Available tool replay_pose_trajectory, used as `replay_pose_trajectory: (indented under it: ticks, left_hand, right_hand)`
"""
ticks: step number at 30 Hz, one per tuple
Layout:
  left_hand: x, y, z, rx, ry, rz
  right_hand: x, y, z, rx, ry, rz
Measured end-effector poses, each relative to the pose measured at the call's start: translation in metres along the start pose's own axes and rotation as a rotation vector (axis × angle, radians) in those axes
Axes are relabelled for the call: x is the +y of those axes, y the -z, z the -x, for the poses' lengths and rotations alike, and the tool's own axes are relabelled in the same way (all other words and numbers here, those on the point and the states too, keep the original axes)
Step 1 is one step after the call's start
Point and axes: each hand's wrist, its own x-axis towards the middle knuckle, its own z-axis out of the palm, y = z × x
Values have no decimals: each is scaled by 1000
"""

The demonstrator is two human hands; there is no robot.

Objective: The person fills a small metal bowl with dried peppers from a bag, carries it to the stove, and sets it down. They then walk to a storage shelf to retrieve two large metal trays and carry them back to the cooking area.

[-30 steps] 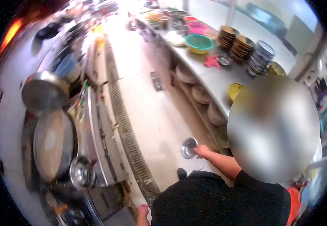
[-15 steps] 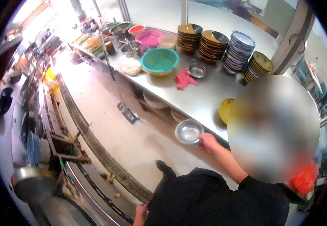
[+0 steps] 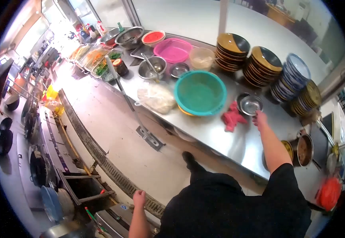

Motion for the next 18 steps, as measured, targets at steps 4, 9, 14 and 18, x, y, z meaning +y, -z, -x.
replay_pose_trajectory:
  ticks: [4,9,14,18]
  left_hand:
    - [-1,-16,-22,-151,-146,-379]
    - [23,5,-33,-365,13,-178]
    - [42,25,-88,-310,275,-231]
    - [64,35,-133,-277,198,-251]
  right_hand:
    - [3,-20,-37,192,-41,165]
    - [-14,-39,-54,193,-146,-163]
    - [-68,-75,-52,103,-45,-267]
    - [-164,-208,-16,-100,230,115]
